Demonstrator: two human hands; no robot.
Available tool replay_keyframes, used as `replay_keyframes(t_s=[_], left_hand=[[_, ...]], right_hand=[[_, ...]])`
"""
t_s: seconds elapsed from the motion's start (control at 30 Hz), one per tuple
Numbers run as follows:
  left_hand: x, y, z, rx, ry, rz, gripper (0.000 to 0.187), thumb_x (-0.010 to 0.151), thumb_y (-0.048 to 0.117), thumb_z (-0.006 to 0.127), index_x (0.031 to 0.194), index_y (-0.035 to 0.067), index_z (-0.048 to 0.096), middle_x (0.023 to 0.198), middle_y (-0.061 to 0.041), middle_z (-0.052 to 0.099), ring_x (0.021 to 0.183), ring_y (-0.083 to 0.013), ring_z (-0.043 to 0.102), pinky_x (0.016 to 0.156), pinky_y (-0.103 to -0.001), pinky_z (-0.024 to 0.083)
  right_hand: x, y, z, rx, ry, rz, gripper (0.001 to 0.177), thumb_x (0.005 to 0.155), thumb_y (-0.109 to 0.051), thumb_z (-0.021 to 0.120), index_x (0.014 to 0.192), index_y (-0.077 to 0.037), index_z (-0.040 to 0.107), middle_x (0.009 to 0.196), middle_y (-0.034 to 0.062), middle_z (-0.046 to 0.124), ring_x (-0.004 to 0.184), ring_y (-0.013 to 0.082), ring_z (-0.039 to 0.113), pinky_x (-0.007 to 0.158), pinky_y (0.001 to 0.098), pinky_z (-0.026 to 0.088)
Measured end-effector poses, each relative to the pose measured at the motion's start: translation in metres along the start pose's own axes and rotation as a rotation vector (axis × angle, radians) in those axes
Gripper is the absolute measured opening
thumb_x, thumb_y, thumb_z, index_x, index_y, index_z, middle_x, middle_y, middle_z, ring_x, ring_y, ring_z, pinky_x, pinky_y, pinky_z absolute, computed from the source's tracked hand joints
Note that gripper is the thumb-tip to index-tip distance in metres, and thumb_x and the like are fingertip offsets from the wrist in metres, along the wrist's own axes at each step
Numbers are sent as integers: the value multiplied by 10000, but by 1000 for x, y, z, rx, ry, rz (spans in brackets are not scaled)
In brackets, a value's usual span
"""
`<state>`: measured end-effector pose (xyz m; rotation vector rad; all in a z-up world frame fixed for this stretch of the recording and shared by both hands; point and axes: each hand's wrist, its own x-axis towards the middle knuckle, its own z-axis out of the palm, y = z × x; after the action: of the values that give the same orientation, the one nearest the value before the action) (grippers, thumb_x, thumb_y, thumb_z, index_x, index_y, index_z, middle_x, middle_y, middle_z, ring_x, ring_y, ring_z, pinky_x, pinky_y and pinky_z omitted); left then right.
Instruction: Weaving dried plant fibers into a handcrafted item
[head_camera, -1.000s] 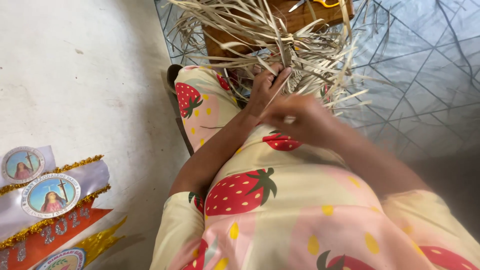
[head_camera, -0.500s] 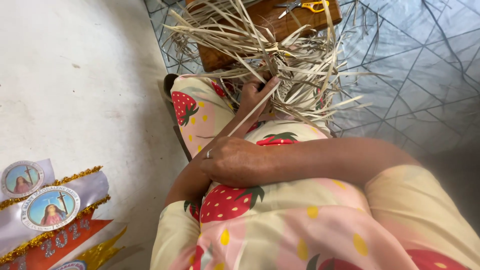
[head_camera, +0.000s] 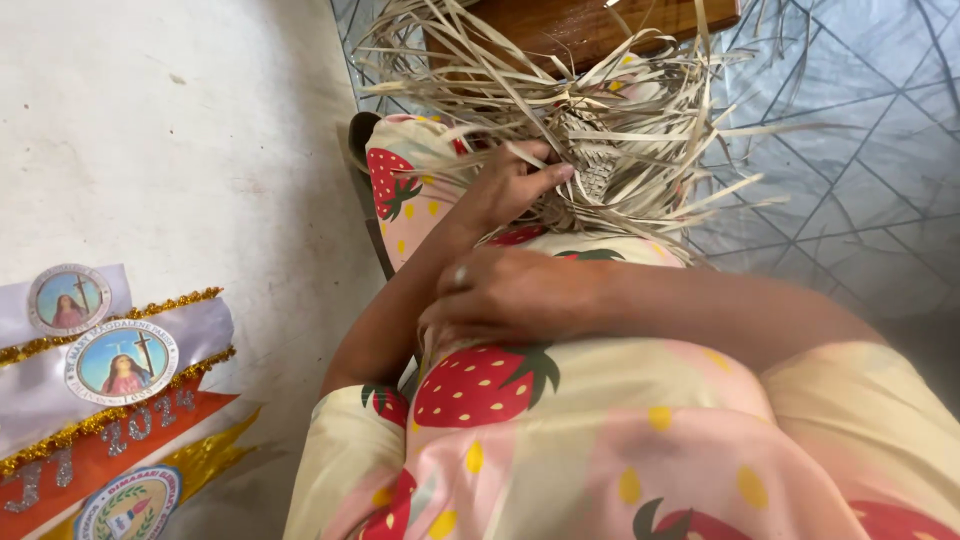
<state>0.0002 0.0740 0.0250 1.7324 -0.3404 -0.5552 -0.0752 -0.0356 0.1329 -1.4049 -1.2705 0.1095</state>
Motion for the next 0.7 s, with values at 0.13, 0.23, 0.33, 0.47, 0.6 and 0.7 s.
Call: replay_keyframes(t_s=[0.13, 0.23, 0.33, 0.47, 0.6, 0.7], left_hand=[[-3, -35, 8, 12, 46, 17, 330, 1012, 334, 711, 877, 32, 704, 682, -155, 614, 708, -243, 613, 704, -404, 480], [4, -49, 16, -62, 50, 60, 316, 1078, 255, 605, 839, 50, 625, 642, -112, 512, 628, -200, 496, 650, -389, 425], [-1, -26, 20, -92, 29, 92, 325, 1113, 205, 542, 809, 94, 559, 579, -39, 400, 521, -156, 380, 587, -368, 372], [-6, 8, 20, -174, 10, 110, 301, 1091, 252, 592, 819, 125, 601, 596, 16, 457, 556, -116, 422, 608, -314, 388], [-3, 18, 19, -105, 24, 221, 293, 1101, 264, 596, 857, 115, 662, 597, -74, 546, 526, -156, 500, 593, -322, 427], [0, -13, 24, 208, 65, 258, 218, 1031, 270, 617, 928, 92, 690, 699, -37, 569, 653, -155, 474, 623, -365, 383]], right_hand=[[-58, 21, -41, -329, 136, 222, 105, 988, -133, 740, 1056, -57, 763, 1006, 184, 723, 962, 411, 737, 783, 497, 602], [-99, 20, -63, -552, 152, 650, 212, 1028, -262, 710, 1055, -54, 742, 1015, 199, 717, 944, 437, 723, 800, 541, 578], [-128, 22, -65, -619, 76, 1117, 437, 1076, -517, 614, 1097, -88, 697, 981, 217, 695, 939, 484, 706, 830, 608, 555], [-158, 50, -67, -674, 351, 795, 208, 1080, -357, 746, 1159, -166, 770, 932, 108, 680, 848, 372, 713, 760, 500, 570], [-112, 62, -97, -749, 447, 510, 141, 1025, -171, 871, 1143, -110, 824, 1016, 110, 699, 849, 309, 718, 745, 400, 597], [-82, 55, -112, -870, 92, 669, 277, 1067, -260, 760, 1260, -63, 788, 1134, 196, 705, 1039, 379, 639, 798, 497, 539]])
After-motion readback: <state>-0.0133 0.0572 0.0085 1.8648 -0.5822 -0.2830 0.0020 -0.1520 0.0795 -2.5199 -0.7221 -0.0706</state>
